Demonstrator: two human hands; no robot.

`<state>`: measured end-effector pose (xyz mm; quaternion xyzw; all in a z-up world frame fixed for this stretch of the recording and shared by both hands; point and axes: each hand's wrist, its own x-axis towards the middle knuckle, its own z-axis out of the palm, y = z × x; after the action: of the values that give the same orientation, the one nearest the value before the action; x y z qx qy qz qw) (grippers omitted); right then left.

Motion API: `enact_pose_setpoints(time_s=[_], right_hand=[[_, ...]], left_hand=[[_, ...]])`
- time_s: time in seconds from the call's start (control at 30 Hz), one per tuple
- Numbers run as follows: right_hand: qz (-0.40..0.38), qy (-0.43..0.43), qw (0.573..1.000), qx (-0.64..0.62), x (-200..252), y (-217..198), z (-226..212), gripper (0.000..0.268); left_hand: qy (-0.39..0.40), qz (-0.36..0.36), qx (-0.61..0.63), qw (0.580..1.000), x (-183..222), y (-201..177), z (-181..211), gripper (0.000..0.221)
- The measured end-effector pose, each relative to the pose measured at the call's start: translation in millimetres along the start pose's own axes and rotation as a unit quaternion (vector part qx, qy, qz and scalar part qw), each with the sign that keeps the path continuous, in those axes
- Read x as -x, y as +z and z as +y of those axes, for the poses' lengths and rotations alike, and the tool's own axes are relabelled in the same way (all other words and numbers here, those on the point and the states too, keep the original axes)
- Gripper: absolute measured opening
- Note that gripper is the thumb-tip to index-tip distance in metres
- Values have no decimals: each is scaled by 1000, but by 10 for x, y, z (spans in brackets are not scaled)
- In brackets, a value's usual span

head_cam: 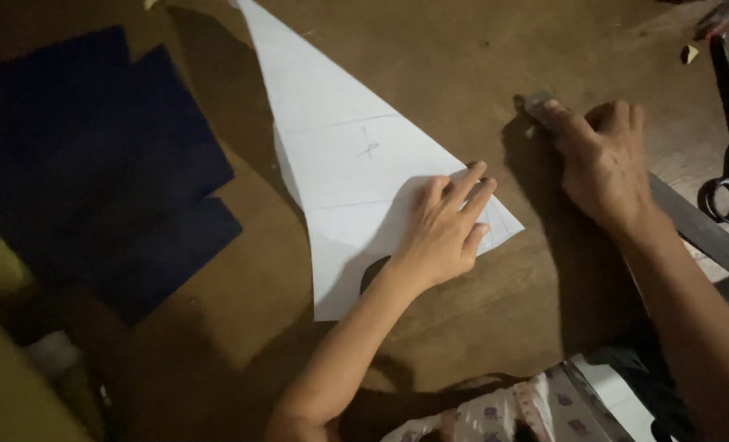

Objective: Folding and creasing a paper pattern to create pleats along a curved edge

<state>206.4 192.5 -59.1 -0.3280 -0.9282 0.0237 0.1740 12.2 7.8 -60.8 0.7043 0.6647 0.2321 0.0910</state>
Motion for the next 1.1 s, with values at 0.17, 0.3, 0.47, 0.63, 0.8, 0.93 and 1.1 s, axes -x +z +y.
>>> enact_pose_setpoints(time_s=[0.17,0.3,0.47,0.63,0.8,0.93,1.1], right_hand=[[111,-43,990,-72,48,-224,-415,33],[103,175,910,-363,657,-308,-745,14],[110,364,603,-701,1054,-73,-1199,30],[118,235,568,-780,829,-78,-1208,39],[97,173,552,-810,865,163,-1122,50],[135,274,590,-747,441,-324,-1462,38],[122,316,539,-771,417,-444,-1487,37]], left_hand=[[69,-12,-135,988,-282,-178,-34,40],[94,69,-76,990,-455,-631,-17,25],[131,171,32,976,-423,-948,34,10],[133,201,106,965,-175,-950,128,2],[118,214,108,964,-46,-760,148,5],[82,216,184,956,11,-573,113,12],[57,249,176,951,-118,-555,23,25]])
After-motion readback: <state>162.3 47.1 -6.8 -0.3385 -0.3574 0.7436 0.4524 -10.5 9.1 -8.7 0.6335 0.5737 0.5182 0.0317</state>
